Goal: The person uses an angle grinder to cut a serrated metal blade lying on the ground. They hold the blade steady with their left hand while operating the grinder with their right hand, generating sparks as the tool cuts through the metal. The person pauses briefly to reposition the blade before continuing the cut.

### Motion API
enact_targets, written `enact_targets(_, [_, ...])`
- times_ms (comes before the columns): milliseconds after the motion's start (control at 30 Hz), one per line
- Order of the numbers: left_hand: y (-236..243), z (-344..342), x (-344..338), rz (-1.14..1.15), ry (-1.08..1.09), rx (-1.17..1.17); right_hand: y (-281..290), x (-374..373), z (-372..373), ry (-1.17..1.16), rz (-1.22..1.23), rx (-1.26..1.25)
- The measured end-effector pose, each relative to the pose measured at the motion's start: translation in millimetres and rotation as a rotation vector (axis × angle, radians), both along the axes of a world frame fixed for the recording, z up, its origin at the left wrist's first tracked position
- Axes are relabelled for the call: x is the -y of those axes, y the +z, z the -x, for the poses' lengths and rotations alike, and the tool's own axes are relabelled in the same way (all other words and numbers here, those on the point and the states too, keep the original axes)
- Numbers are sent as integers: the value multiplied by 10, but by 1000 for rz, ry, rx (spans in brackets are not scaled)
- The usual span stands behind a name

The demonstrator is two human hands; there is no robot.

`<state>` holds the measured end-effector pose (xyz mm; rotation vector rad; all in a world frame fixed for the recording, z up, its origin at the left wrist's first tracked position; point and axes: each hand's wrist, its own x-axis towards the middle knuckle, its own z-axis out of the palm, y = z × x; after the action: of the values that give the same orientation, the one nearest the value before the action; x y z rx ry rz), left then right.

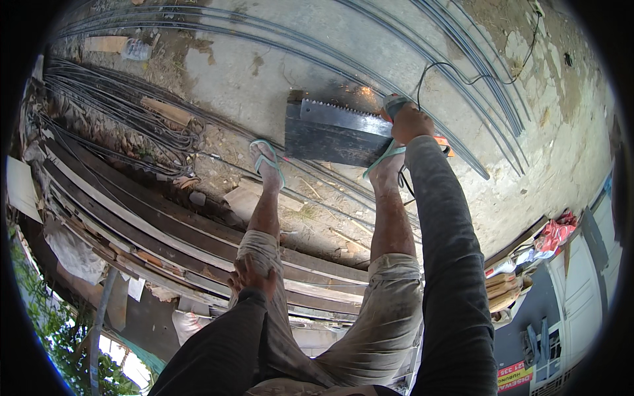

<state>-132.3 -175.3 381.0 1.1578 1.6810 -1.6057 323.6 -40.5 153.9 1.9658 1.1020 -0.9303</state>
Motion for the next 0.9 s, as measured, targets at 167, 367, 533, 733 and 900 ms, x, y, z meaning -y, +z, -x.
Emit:
enact_targets(167, [-4, 46, 53, -14, -3, 3, 79, -60, 74, 33, -13, -3])
enact_targets(367, [-43, 141, 169, -42, -4, 15, 81, -47, 107, 65, -44, 17])
enact_targets(533, [-27, 105, 185, -39, 11, 21, 22, -4, 140, 106, -115, 3])
enact_targets(733, [0, 33, 102, -16, 84, 43, -127, -6, 128, 123, -110, -4])
enact_targets(900, [-9, 66, 240, -95, -13, 70, -95, -59, 160, 137, -89, -13])
